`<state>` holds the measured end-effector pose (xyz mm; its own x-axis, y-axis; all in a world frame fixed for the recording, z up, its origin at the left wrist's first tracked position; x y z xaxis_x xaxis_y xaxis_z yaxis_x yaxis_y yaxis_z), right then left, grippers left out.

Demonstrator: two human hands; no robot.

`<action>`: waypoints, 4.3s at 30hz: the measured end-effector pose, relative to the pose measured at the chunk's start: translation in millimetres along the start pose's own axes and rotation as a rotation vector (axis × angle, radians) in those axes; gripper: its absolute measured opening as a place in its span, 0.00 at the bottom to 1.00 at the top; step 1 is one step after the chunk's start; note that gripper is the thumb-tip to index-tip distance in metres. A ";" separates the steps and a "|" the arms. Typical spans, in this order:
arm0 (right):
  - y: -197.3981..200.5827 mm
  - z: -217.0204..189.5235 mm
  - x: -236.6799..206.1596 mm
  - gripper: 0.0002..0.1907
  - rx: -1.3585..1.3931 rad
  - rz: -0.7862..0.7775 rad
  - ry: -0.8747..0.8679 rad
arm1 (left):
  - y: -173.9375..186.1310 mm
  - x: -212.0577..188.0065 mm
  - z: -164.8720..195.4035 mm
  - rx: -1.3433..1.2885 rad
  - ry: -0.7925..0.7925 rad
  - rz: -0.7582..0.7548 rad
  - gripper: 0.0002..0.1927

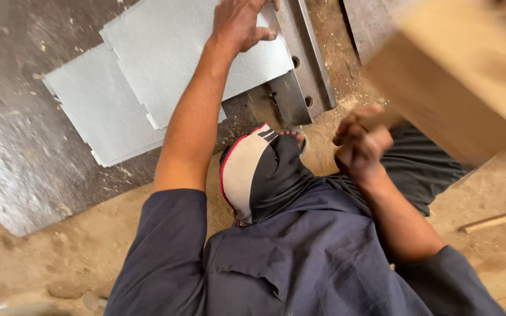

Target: The person sits on the floor and bends sheet metal panels by hand over a metal angle bar, hammering the edge with a wooden mallet to fold it. They lift and reposition each panel, check the fold by hand, and set finished panels onto a stack of completed pieces beside them.

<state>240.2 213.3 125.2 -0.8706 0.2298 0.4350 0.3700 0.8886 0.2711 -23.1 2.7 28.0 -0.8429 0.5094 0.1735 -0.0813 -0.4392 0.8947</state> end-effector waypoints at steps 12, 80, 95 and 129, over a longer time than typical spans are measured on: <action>2.9 94.5 -46.8 0.29 -0.069 -0.278 -0.880 | -2.9 2.8 -3.5 0.004 0.064 -0.098 0.31; -123.5 74.8 166.6 0.28 -0.349 -0.239 0.233 | 25.1 17.7 2.1 -0.024 0.312 -0.292 0.37; -103.2 102.1 130.7 0.27 -0.300 -0.304 -0.079 | 21.4 13.9 -2.5 -0.075 0.350 -0.295 0.44; -79.9 86.0 143.4 0.26 0.098 -0.002 -0.083 | 3.2 0.3 -17.0 -0.116 0.434 -0.253 0.68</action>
<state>58.0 209.4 92.0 -0.8967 0.2562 0.3611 0.3382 0.9226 0.1853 -32.6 -11.2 23.9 -0.9303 0.2673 -0.2513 -0.3490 -0.4332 0.8310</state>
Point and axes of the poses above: each hand's wrist, its own x-axis towards the middle knuckle, its own y-axis out of the back of the hand, z = x × y, the point moved 4 cm from there along x, towards the middle knuckle, and after that the axes turned 6 degrees about z, right-handed, at the moved point
